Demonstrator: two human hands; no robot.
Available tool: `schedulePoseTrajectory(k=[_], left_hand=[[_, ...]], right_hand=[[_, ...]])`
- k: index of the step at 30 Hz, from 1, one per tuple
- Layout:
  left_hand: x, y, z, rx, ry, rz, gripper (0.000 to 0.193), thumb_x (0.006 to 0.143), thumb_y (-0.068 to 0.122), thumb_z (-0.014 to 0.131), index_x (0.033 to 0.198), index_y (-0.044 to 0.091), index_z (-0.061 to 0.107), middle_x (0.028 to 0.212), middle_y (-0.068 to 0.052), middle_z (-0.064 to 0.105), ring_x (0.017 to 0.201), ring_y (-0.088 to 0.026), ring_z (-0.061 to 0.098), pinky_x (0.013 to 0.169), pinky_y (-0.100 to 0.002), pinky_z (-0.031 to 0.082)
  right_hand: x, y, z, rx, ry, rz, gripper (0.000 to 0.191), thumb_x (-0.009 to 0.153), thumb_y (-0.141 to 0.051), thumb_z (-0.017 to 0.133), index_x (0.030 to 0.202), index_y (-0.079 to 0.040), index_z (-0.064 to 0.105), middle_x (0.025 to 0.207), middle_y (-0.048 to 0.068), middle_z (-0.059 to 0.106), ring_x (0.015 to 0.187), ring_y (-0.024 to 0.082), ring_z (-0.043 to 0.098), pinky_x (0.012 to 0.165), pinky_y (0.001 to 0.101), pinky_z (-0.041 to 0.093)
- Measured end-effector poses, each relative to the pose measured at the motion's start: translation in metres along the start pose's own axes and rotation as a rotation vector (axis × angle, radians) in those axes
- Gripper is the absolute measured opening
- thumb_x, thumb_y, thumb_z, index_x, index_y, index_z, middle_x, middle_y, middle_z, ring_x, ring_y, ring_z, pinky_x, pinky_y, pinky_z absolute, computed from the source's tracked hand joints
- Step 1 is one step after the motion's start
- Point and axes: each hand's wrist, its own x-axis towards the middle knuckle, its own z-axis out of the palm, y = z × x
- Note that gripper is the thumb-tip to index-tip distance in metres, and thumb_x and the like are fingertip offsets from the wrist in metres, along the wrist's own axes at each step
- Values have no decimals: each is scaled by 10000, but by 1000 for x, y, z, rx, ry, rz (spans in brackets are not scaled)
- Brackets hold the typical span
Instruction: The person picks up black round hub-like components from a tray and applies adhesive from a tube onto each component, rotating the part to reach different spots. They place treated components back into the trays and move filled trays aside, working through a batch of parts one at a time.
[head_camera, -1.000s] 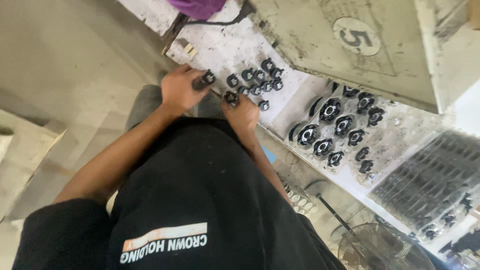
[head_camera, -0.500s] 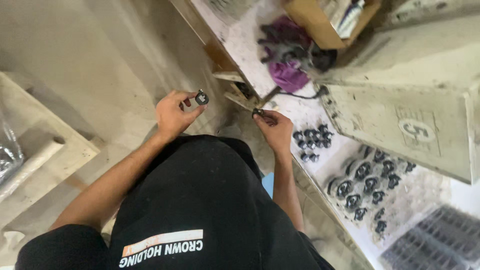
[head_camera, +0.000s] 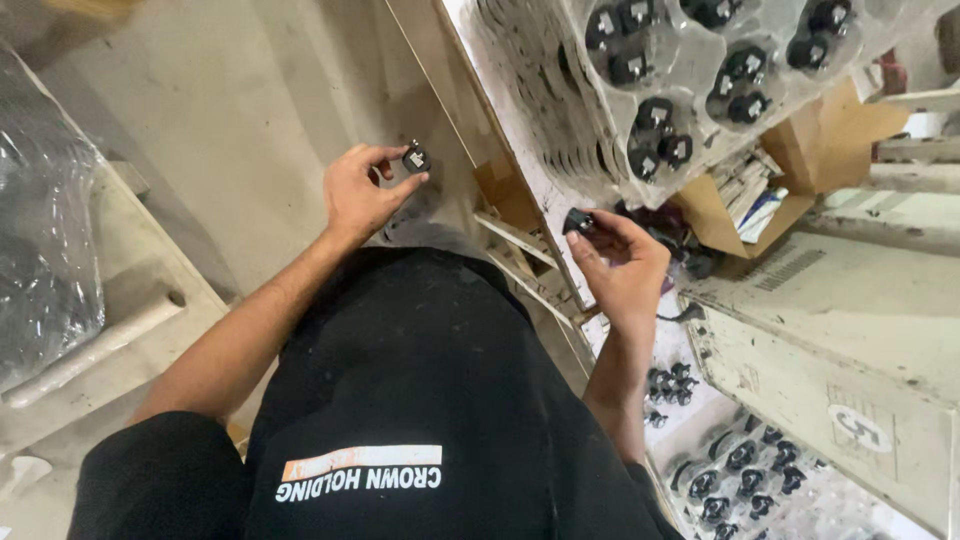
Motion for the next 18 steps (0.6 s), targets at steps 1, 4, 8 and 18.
schedulePoseTrajectory(k=[1, 4, 8, 18], left_hand=[[14, 0, -4, -3, 13, -14, 399, 760, 313, 946, 1087, 134, 807, 787, -14, 647, 640, -120, 585, 600, -290, 504], [55, 5, -16, -22, 29, -12, 393, 763, 308, 947, 1082, 130, 804, 782, -11, 646, 640, -118, 584, 598, -291, 501], [121, 8, -35, -29, 18, 66, 378, 785, 292, 949, 1091, 124, 804, 783, -15, 631, 647, -135, 577, 594, -308, 488], [318, 1, -36, 86, -107, 530, 401, 790, 275, 954, 1134, 143, 796, 752, -38, 586, 683, -228, 608, 598, -381, 480]], right_hand=[[16, -13, 15, 38, -21, -16, 325, 871, -44, 832, 1171, 33, 734, 976, 61, 774, 866, 82, 716, 819, 242, 586], [53, -52, 51, -36, -128, -166, 338, 867, -48, 829, 1190, 12, 748, 931, 60, 771, 836, 84, 725, 803, 246, 604], [100, -91, 108, -64, -163, -126, 349, 834, -112, 852, 1155, -21, 751, 888, 42, 778, 760, 62, 727, 714, 228, 602], [205, -146, 200, -70, 8, -29, 349, 833, -141, 852, 1150, -30, 758, 881, 37, 777, 744, 39, 698, 710, 209, 593]])
